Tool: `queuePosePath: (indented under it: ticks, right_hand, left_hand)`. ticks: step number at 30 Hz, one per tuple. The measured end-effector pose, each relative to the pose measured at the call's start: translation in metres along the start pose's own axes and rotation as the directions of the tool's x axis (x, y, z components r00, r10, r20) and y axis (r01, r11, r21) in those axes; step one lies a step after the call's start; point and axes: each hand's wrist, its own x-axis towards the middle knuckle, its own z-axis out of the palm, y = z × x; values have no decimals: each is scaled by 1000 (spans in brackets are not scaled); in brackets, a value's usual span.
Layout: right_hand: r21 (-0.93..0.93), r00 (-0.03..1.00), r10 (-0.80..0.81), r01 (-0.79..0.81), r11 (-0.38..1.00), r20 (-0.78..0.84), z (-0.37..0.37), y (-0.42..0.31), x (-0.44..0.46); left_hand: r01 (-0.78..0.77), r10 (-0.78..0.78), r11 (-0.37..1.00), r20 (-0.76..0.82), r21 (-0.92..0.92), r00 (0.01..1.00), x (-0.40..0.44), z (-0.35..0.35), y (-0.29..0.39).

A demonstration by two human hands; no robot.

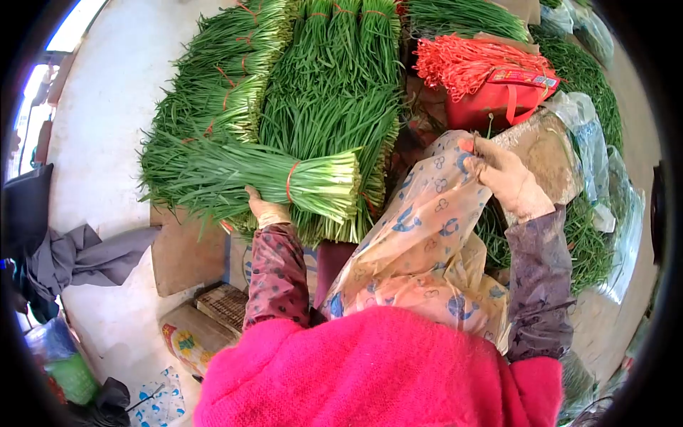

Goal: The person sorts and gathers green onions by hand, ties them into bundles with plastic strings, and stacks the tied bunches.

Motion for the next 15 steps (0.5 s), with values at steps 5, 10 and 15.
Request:
queuePosePath:
  ticks: [5,10,15]
  right_hand:
    - [167,998,40,-32,985,-41,8,-2,-11]
    - [8,996,86,-87,996,11,11,28,-2]
    - [185,996,91,-90,979,1,12,33,-4]
  left_hand:
    - [-125,83,965,182,232,980,-14,-21,11]
    - [19,-22,996,33,83,999,-12,-35,-14]
    - [22,-21,997,-24,80,1000,-33,-21,10]
